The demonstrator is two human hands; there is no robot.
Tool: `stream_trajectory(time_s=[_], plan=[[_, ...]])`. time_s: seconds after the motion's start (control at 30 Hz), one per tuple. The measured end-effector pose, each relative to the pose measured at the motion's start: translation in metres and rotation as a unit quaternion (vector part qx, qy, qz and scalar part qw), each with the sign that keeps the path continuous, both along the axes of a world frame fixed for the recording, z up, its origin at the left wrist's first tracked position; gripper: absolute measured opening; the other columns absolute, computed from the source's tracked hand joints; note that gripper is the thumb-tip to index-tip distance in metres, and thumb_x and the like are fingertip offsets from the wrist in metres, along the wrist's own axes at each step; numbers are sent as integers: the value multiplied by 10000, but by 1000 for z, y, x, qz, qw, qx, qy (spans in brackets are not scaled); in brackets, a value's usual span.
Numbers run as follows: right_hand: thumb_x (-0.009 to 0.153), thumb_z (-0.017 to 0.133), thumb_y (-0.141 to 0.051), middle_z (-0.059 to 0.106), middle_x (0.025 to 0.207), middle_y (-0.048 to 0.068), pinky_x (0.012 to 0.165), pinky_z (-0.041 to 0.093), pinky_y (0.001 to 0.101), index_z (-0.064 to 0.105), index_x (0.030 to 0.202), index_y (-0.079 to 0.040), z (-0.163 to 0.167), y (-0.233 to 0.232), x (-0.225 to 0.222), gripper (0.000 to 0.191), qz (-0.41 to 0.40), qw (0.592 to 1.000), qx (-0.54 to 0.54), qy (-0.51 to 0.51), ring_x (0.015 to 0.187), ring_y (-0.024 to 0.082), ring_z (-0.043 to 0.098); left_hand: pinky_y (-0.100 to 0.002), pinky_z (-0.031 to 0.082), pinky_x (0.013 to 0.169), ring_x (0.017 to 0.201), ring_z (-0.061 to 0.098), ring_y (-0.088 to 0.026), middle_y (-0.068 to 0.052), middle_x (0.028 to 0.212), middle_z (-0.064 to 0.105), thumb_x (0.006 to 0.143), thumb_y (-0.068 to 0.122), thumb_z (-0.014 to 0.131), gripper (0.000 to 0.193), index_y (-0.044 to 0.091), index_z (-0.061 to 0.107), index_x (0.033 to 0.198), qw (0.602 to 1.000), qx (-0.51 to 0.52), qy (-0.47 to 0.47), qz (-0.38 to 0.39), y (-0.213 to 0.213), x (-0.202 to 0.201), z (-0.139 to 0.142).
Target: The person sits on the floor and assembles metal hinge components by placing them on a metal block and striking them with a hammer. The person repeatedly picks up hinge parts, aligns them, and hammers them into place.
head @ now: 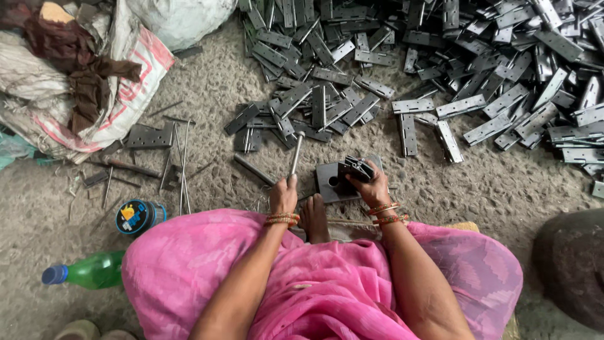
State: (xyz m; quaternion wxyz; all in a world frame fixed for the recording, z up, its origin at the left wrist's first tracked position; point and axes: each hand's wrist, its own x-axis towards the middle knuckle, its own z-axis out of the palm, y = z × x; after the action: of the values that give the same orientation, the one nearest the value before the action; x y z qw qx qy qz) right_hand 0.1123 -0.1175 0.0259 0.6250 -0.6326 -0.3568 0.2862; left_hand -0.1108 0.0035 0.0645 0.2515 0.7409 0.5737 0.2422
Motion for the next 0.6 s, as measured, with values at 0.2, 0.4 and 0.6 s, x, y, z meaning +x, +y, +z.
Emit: stream_trajectory(time_s=[0.2,0.4,0.6], plan=[[755,888,-54,758,1037,28,841,565,269,680,1161,-21,0,-7,2,457,-17,998,-35,-44,938,81,667,-189,380,502,560,449,-24,69,725,509,1134,373,440,309,93,547,1057,855,33,-503,-121,-31,19,164],[777,875,-53,760,1057,25,862,570,269,685,1176,-31,5,-8,2,443,2,999,-3,-46,959,84,679,-221,420,605,713,488,-71,-16,924,530,1161,439,481,378,72,473,1253,734,189,-615,-216,-46,40,250],[757,886,-61,749,1057,13,848,579,260,652,1206,-38,5,-8,0,507,-6,1000,-14,-11,954,77,675,-356,450,448,510,542,-153,-31,662,581,1103,320,478,285,71,598,1169,961,64,-126,-239,-79,37,118]])
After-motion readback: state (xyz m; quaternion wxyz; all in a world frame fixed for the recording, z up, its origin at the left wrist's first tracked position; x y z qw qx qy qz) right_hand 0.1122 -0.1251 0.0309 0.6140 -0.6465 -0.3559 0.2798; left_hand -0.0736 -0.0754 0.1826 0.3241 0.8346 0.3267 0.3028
